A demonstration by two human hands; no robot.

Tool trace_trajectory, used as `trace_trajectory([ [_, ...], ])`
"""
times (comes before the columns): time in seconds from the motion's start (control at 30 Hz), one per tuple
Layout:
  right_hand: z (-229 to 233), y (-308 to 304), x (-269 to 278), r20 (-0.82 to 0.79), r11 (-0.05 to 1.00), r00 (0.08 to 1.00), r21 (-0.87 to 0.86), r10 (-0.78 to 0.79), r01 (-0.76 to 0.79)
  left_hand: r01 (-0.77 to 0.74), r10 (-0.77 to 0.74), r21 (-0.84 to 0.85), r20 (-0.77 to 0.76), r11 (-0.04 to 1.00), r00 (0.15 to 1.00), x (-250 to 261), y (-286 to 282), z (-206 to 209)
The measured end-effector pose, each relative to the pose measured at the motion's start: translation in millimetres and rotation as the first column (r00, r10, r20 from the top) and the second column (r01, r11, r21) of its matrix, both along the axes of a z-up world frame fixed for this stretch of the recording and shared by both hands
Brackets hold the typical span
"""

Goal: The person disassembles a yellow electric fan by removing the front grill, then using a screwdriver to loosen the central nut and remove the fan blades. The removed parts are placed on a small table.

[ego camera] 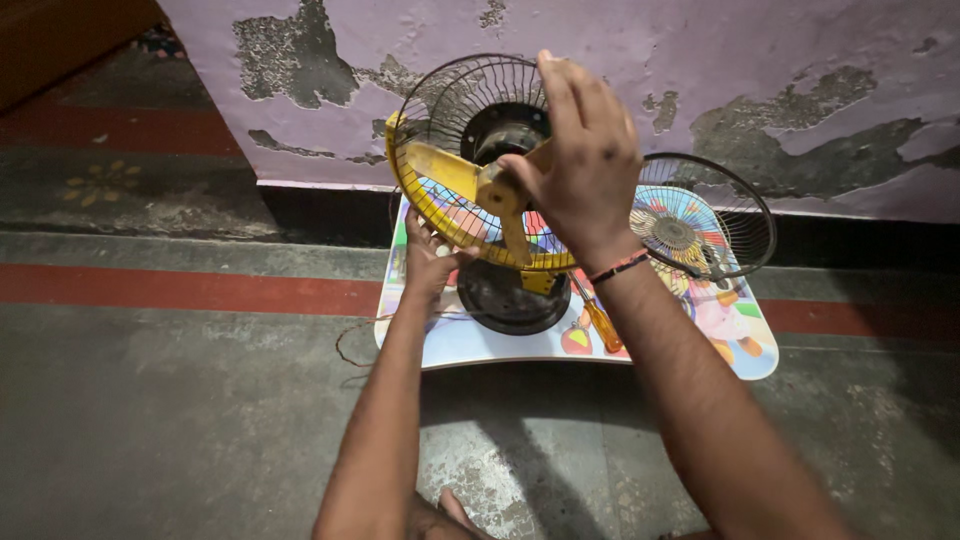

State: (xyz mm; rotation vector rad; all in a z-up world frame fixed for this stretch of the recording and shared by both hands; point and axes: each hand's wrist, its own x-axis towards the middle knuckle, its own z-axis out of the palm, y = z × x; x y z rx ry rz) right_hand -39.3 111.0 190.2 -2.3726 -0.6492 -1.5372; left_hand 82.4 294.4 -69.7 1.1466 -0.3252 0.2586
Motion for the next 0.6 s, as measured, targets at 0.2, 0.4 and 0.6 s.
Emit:
trace_trajectory([
  [0.2, 1.5, 2.2, -5.8, -0.022, 1.0, 1.0, 0.016, 0.005, -0.004, -0.004, 0.006, -0.013, 0.107, 1.0, 0.994, 3.9, -4.4, 1.4],
  [0.4, 9.9, -5.3, -9.0, -0.048, 0.999, 0.997, -0.001, 0.053, -0.053, -0.044, 0.057, 0.134, -0.095, 0.99, 0.994, -3.2, -2.2, 10.1],
  [0.6, 19.1, -15.7, 4.2, -0.083, 1.0, 0.997, -0.017, 0.004, -0.005, -0.341, 0.38, 0.298, -0.083, 0.892, 0.921, -35.6, -5.0, 28.5],
])
